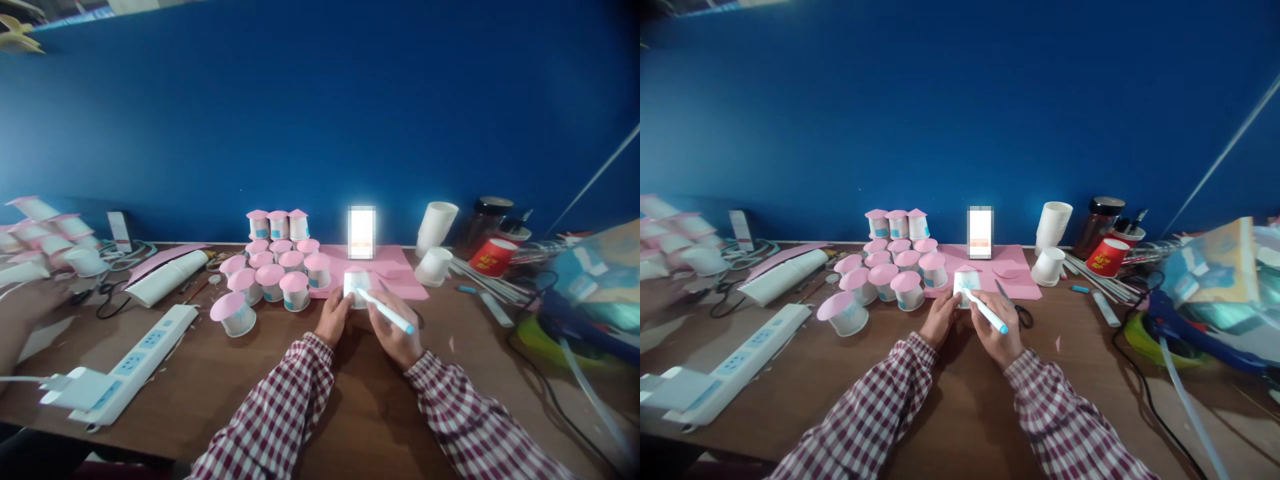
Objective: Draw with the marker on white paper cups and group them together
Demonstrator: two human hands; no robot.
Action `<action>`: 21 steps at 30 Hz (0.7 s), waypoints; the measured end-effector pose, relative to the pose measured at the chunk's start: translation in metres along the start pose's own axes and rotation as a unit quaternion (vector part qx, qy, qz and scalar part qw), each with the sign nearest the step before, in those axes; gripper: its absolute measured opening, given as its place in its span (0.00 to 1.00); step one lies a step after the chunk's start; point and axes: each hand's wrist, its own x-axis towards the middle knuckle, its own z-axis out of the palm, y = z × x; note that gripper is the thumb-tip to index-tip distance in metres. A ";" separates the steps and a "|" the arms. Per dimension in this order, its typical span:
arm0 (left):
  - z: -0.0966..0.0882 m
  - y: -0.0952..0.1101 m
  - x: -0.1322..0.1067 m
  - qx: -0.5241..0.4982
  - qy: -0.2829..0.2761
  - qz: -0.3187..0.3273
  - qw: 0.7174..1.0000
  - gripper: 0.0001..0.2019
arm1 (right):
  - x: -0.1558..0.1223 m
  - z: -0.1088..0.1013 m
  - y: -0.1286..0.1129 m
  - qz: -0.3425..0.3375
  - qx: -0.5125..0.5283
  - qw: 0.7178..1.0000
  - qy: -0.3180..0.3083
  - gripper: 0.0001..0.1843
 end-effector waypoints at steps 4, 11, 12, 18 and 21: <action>0.001 0.002 0.000 -0.018 -0.019 -0.005 1.000 0.17 | 0.000 0.000 0.000 0.003 -0.003 1.000 -0.003 0.08; -0.001 0.000 0.001 0.018 -0.004 0.012 1.000 0.17 | 0.001 0.000 0.000 0.006 0.005 1.000 -0.003 0.09; -0.001 -0.001 0.001 0.021 -0.004 0.012 1.000 0.17 | 0.001 0.000 0.000 0.006 0.006 1.000 -0.003 0.08; -0.002 -0.003 0.001 0.016 -0.014 0.010 1.000 0.16 | 0.001 0.000 0.000 0.006 -0.001 1.000 0.003 0.08; -0.003 -0.004 0.001 0.017 -0.017 0.008 1.000 0.16 | 0.000 0.000 0.001 0.005 -0.004 1.000 0.006 0.08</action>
